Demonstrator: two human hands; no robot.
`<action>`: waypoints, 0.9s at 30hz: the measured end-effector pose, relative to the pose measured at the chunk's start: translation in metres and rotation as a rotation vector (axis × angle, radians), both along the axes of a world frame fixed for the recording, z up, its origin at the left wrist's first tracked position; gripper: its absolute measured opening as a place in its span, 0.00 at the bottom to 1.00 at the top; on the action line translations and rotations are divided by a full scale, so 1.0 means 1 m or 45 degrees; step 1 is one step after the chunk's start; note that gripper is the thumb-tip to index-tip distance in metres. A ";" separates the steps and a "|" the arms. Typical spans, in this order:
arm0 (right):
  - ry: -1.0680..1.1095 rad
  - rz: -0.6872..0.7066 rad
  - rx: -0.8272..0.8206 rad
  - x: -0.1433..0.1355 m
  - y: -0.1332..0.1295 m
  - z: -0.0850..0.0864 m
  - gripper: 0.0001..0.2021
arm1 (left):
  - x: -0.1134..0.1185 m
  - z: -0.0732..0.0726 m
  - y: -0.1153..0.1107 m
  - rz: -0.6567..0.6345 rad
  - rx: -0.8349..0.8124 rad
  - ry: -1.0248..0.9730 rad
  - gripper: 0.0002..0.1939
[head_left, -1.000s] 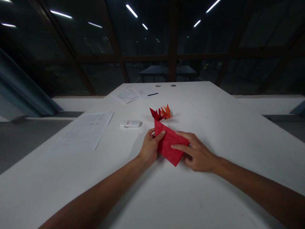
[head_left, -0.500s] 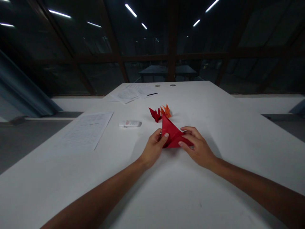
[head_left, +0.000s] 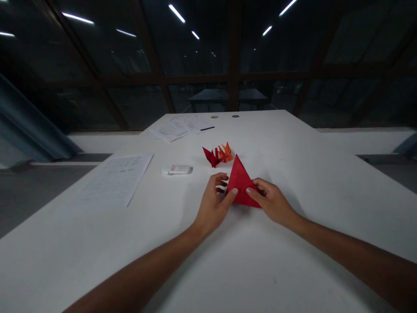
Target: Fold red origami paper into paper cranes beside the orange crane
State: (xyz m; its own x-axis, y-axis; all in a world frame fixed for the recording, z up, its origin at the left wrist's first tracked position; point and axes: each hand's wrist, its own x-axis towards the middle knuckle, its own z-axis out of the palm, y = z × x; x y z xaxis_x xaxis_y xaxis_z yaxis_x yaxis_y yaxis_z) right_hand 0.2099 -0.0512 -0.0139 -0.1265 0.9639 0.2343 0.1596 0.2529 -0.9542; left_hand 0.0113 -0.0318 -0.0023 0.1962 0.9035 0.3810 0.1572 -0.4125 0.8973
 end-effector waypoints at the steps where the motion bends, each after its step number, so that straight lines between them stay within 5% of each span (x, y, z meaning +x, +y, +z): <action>1: -0.020 -0.057 0.026 0.000 0.000 0.000 0.10 | -0.001 0.001 -0.002 0.111 0.102 0.077 0.18; 3: -0.071 -0.163 0.075 -0.002 -0.002 0.001 0.10 | -0.002 0.002 -0.006 0.157 0.206 0.197 0.13; 8: -0.185 -0.050 0.145 -0.011 -0.013 0.010 0.13 | 0.001 0.006 -0.011 -0.228 0.056 0.215 0.12; 17: -0.290 0.019 0.235 -0.017 -0.023 0.014 0.15 | 0.002 0.009 -0.010 -0.170 -0.081 0.147 0.12; 27: -0.288 -0.044 0.165 -0.016 -0.021 0.010 0.13 | 0.001 0.007 -0.008 -0.305 -0.149 0.113 0.08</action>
State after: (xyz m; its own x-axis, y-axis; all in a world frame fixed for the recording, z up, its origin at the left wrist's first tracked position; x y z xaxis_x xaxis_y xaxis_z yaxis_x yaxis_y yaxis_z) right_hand 0.1940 -0.0718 -0.0044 -0.1574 0.9324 0.3254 0.3758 0.3613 -0.8534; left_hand 0.0126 -0.0395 0.0048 0.4373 0.8642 0.2488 0.1478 -0.3419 0.9280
